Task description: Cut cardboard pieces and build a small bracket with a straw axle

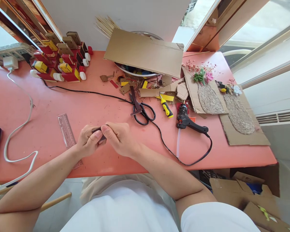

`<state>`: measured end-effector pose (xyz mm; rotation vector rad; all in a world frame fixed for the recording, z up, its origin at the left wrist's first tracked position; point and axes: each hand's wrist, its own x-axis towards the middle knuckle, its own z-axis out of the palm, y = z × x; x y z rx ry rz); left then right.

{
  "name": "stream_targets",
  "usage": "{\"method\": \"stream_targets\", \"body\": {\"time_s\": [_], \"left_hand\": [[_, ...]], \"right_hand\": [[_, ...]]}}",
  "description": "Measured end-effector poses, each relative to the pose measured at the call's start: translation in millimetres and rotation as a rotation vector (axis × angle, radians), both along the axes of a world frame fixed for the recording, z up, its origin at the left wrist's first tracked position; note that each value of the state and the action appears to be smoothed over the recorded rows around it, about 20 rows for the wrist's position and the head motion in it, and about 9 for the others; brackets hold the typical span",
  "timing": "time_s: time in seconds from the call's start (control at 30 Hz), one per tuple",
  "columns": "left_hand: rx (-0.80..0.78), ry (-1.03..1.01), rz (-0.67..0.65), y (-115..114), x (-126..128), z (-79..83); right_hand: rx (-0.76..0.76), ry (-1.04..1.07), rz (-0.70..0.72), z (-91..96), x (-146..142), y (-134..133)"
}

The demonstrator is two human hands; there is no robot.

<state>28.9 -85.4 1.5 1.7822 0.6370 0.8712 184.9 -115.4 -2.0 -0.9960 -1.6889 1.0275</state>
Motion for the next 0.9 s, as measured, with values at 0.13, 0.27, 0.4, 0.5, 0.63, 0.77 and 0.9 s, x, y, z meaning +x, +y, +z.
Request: {"method": "stream_targets", "body": {"time_s": [0.13, 0.27, 0.4, 0.5, 0.63, 0.77, 0.9], "left_hand": [[0.006, 0.005, 0.01, 3, 0, 0.1], [-0.02, 0.06, 0.045, 7, 1, -1.0], [0.002, 0.115, 0.175, 16, -2, -1.7], [-0.072, 0.036, 0.329, 24, -8, -1.8], [-0.208, -0.167, 0.399, 32, -12, -2.2], [-0.289, -0.256, 0.332, 32, -10, -0.8], [-0.318, -0.315, 0.259, 30, -9, 2.7]], "right_hand": [[-0.028, 0.031, 0.04, 0.3, 1, 2], [0.016, -0.074, -0.016, -5.7, 1, 12], [0.008, -0.283, -0.034, -0.1, 10, 24], [-0.111, -0.743, -0.186, 16.2, 17, 17], [-0.301, -1.207, -0.223, 32.3, 14, -10], [-0.372, -1.336, -0.152, 32.3, 16, -29], [-0.3, -1.351, -0.341, 32.5, 42, -30]]}}
